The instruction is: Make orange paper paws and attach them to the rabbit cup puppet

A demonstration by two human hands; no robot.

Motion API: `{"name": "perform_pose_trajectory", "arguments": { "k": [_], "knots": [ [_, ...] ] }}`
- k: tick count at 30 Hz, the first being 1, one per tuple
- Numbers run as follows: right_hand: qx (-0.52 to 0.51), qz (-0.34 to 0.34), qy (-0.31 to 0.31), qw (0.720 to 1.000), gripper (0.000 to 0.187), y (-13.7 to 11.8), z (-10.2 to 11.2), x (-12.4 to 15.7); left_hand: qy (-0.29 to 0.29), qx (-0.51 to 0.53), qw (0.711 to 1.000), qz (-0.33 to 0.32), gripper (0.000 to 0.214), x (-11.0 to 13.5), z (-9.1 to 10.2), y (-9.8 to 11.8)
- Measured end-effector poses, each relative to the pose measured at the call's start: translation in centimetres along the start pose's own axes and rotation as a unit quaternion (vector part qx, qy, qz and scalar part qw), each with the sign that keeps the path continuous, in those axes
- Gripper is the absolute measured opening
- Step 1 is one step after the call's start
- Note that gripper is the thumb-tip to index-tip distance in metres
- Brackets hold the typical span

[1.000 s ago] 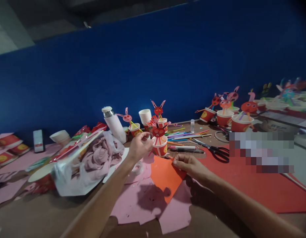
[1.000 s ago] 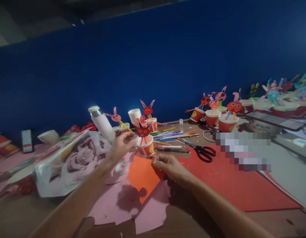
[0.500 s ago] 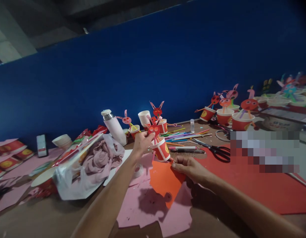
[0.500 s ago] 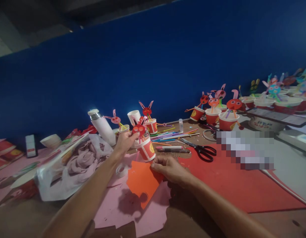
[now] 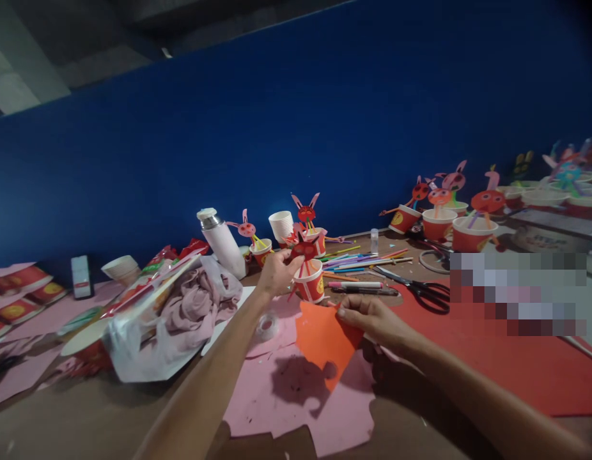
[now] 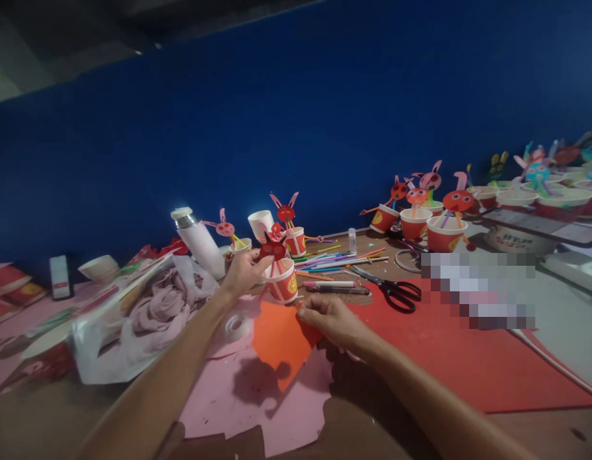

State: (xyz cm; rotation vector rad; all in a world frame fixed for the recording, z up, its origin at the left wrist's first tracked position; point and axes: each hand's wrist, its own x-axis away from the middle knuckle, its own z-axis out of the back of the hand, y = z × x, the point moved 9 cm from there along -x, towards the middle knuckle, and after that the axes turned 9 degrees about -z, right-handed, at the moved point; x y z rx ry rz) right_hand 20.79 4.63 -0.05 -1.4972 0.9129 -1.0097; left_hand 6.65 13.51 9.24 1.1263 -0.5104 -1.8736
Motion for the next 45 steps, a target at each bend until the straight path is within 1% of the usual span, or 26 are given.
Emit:
{"name": "perform_pose_trajectory", "arguments": {
  "k": [3,7,16,22,24,26,28,29,30,31,32,34,36,38,41,45],
  "knots": [
    [0.0,0.026,0.042,0.999,0.034,-1.0,1.2,-0.1,-0.029,0.005,0.999,-0.03,0.022,0.3,-0.7,0.0],
    [0.021,0.033,0.07,0.997,0.033,-1.2,2.1,-0.5,-0.04,0.013,0.998,-0.038,0.023,0.8,-1.3,-0.4],
    [0.034,0.041,0.062,0.997,0.034,0.0,2.5,-1.4,-0.041,0.016,0.999,-0.032,0.027,1.2,-0.7,0.0],
    [0.048,0.044,0.069,0.995,0.031,0.2,2.6,-1.5,-0.036,-0.006,0.999,-0.038,0.03,1.1,-0.4,0.1],
    [0.051,0.042,0.071,0.995,0.031,0.0,2.5,-1.4,-0.025,-0.017,0.998,-0.048,0.033,1.5,0.3,0.4],
    [0.052,0.042,0.072,0.995,0.03,-0.2,2.4,-1.2,-0.002,-0.025,0.998,-0.057,0.038,2.5,1.4,0.9],
    [0.053,0.041,0.072,0.995,0.028,-0.5,2.3,-1.0,0.052,-0.026,0.996,-0.066,0.038,4.2,2.9,1.7],
    [0.053,0.041,0.072,0.995,0.027,-0.6,2.2,-0.9,0.076,-0.008,0.996,-0.047,0.035,5.3,3.5,1.7],
    [0.052,0.04,0.072,0.995,0.027,-0.7,2.1,-0.7,0.1,0.023,0.995,-0.014,0.033,6.4,3.8,1.4],
    [0.052,0.038,0.073,0.995,0.026,-0.7,1.9,-0.6,0.107,0.058,0.992,0.032,0.035,7.5,3.7,0.9],
    [0.057,0.039,0.076,0.995,0.026,-0.8,1.8,-0.5,0.091,0.101,0.987,0.08,0.039,8.6,2.9,0.5],
    [0.076,0.043,0.089,0.992,0.026,-1.0,1.7,-0.3,0.014,0.18,0.97,0.165,0.044,10.3,0.3,-0.1],
    [0.1,0.048,0.106,0.988,0.026,-1.2,1.6,-0.1,-0.062,0.256,0.941,0.214,0.044,11.5,-2.4,0.1],
    [0.115,0.051,0.117,0.985,0.025,-1.3,1.6,0.0,-0.107,0.323,0.91,0.238,0.041,12.2,-4.3,0.3],
    [0.125,0.051,0.126,0.983,0.024,-1.5,1.5,0.1,-0.12,0.378,0.881,0.259,0.039,12.8,-5.9,-0.1],
    [0.146,0.053,0.121,0.98,0.025,-1.4,1.3,0.1,-0.108,0.4,0.867,0.277,0.031,13.5,-6.8,-0.9]
  ]
}}
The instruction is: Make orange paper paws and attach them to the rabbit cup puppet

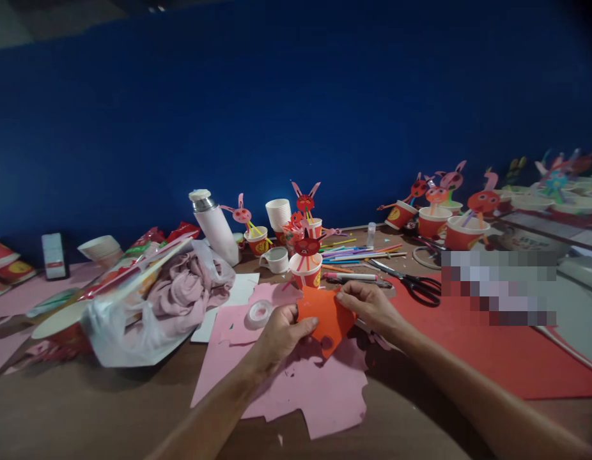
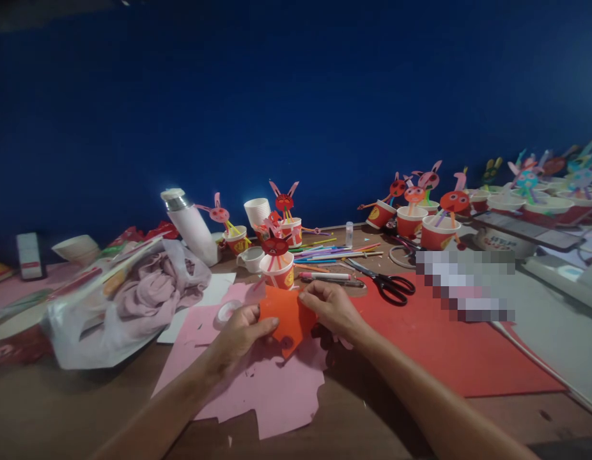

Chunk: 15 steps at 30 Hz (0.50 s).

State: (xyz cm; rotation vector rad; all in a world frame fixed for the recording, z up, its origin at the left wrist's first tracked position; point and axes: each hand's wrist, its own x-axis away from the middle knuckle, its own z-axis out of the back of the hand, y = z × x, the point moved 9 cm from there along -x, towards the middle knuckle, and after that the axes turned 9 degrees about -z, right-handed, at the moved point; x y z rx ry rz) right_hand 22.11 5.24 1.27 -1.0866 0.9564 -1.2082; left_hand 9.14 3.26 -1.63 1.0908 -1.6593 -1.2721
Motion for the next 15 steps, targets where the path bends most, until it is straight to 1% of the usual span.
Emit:
{"name": "perform_pose_trajectory", "arguments": {
  "k": [3,5,6,8,10,13,15],
  "knots": [
    [0.033,0.014,-0.001,0.999,0.031,-0.1,0.4,-0.2,0.012,0.004,1.0,-0.013,0.027,0.1,0.4,-0.2],
    [0.098,0.02,0.015,0.995,0.032,-0.3,1.3,-0.3,0.019,0.005,1.0,-0.017,0.026,0.1,0.9,-0.3],
    [0.155,0.02,0.029,0.987,0.031,-0.5,1.9,-0.4,0.026,0.006,0.999,-0.018,0.025,0.1,1.3,-0.3],
    [0.302,0.013,0.047,0.952,0.026,-0.8,2.8,-0.4,0.041,0.002,0.999,-0.027,0.025,0.1,2.1,-0.2],
    [0.406,-0.014,0.042,0.913,0.024,-0.7,3.5,-0.4,0.068,-0.017,0.997,-0.042,0.025,0.1,3.0,0.3],
    [0.481,-0.056,0.007,0.875,0.026,0.0,3.6,-0.4,0.107,-0.043,0.992,-0.058,0.023,0.2,3.9,1.0],
    [0.505,-0.066,-0.02,0.861,0.03,0.3,3.2,-0.2,0.127,-0.057,0.988,-0.066,0.021,0.4,4.4,1.4]
  ]
}}
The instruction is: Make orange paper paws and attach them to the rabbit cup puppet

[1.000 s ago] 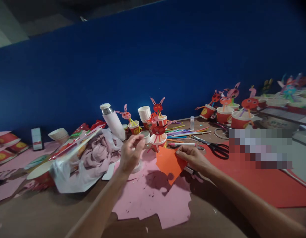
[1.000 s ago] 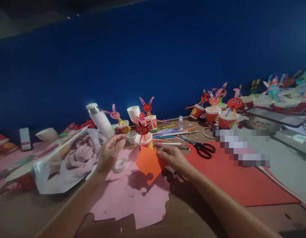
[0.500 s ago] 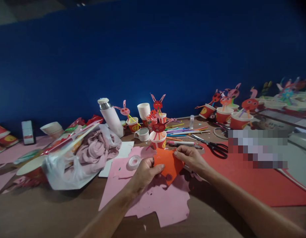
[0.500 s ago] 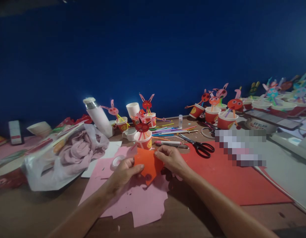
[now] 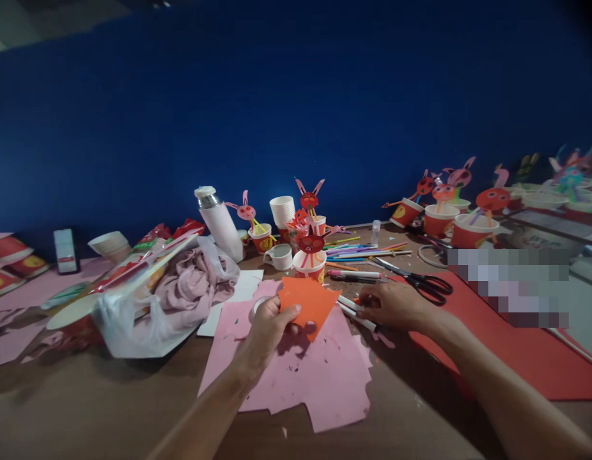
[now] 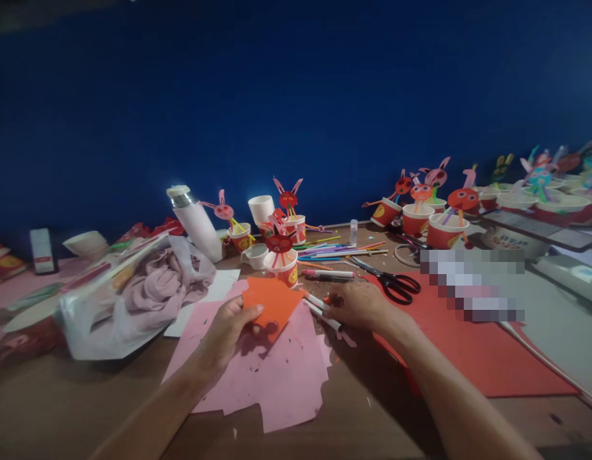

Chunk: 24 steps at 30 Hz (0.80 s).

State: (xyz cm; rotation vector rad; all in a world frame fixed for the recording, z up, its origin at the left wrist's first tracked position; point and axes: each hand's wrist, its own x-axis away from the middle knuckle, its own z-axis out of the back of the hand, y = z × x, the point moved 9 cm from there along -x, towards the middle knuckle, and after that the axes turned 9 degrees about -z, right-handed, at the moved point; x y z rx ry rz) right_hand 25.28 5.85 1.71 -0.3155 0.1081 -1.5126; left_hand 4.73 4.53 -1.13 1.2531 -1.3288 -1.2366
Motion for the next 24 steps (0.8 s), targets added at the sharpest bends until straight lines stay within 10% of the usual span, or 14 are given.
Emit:
{"name": "perform_pose_trajectory", "arguments": {
  "k": [24],
  "knots": [
    [0.063,0.044,0.041,0.996,0.018,-1.9,-0.4,0.9,0.061,-0.005,0.996,-0.057,0.02,2.5,1.6,3.2]
  ]
}}
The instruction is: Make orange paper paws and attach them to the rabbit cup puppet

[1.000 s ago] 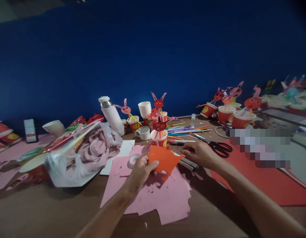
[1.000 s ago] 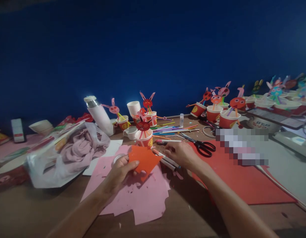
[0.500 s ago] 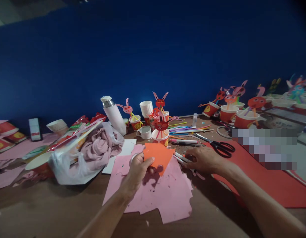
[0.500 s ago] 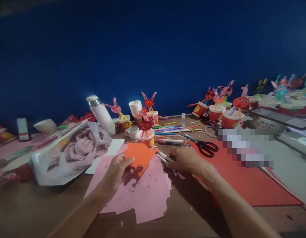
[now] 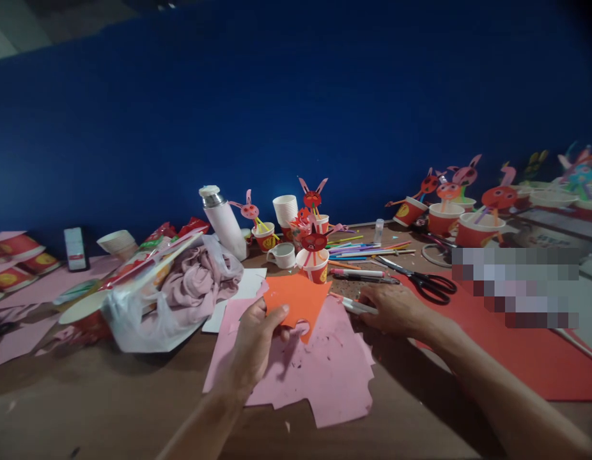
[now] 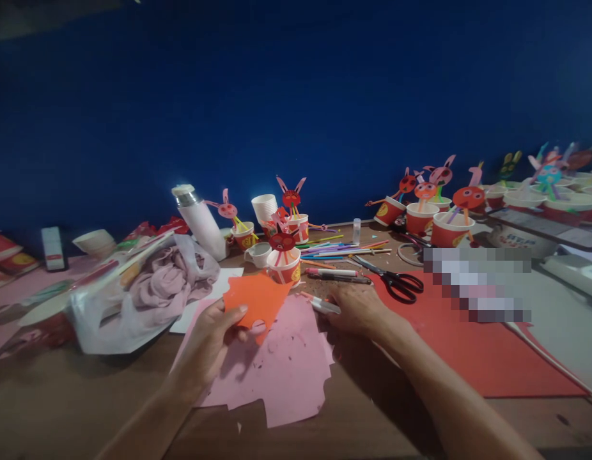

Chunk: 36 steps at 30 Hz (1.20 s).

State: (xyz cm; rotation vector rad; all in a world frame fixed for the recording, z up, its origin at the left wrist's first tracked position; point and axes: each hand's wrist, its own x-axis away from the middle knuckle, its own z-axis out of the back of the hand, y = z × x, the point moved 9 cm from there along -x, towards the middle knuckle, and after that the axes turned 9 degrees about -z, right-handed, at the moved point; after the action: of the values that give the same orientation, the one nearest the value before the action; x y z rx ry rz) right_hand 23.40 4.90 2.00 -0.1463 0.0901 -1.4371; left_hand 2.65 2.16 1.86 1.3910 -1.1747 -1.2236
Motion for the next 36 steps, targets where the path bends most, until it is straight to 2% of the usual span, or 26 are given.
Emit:
{"name": "perform_pose_trajectory", "arguments": {
  "k": [3,7,12,17,20,23,28,32,36],
  "knots": [
    [0.014,0.002,0.011,1.0,0.02,0.2,-0.3,-0.2,0.029,0.022,0.999,0.002,0.021,1.3,0.5,-0.9],
    [0.032,-0.005,0.013,0.999,0.022,0.2,-0.4,-0.3,0.034,0.041,0.998,0.014,0.022,2.6,0.2,-2.2],
    [0.038,-0.001,0.02,0.999,0.022,0.3,-0.6,-0.7,0.059,0.028,0.998,0.006,0.02,3.1,0.5,-2.8],
    [0.026,0.031,0.018,0.999,0.02,0.0,-0.1,-0.4,0.055,0.069,0.996,0.032,0.027,3.1,0.6,-3.8],
    [0.021,0.029,0.038,0.999,0.023,0.4,0.9,-0.3,0.076,0.109,0.99,0.047,0.031,3.2,0.7,-3.8],
    [0.021,-0.006,0.07,0.997,0.027,1.7,2.1,-0.4,0.098,0.142,0.983,0.056,0.032,3.3,0.9,-3.5],
    [0.022,-0.039,0.087,0.995,0.025,3.0,3.3,0.0,0.112,0.148,0.981,0.056,0.033,3.2,1.1,-3.5],
    [0.027,-0.033,0.075,0.996,0.023,2.4,3.4,0.7,0.113,0.154,0.981,0.041,0.03,3.1,1.4,-3.5],
    [0.029,-0.013,0.053,0.998,0.02,1.0,2.5,1.3,0.106,0.126,0.986,0.02,0.029,3.4,2.5,-2.5]
  ]
}}
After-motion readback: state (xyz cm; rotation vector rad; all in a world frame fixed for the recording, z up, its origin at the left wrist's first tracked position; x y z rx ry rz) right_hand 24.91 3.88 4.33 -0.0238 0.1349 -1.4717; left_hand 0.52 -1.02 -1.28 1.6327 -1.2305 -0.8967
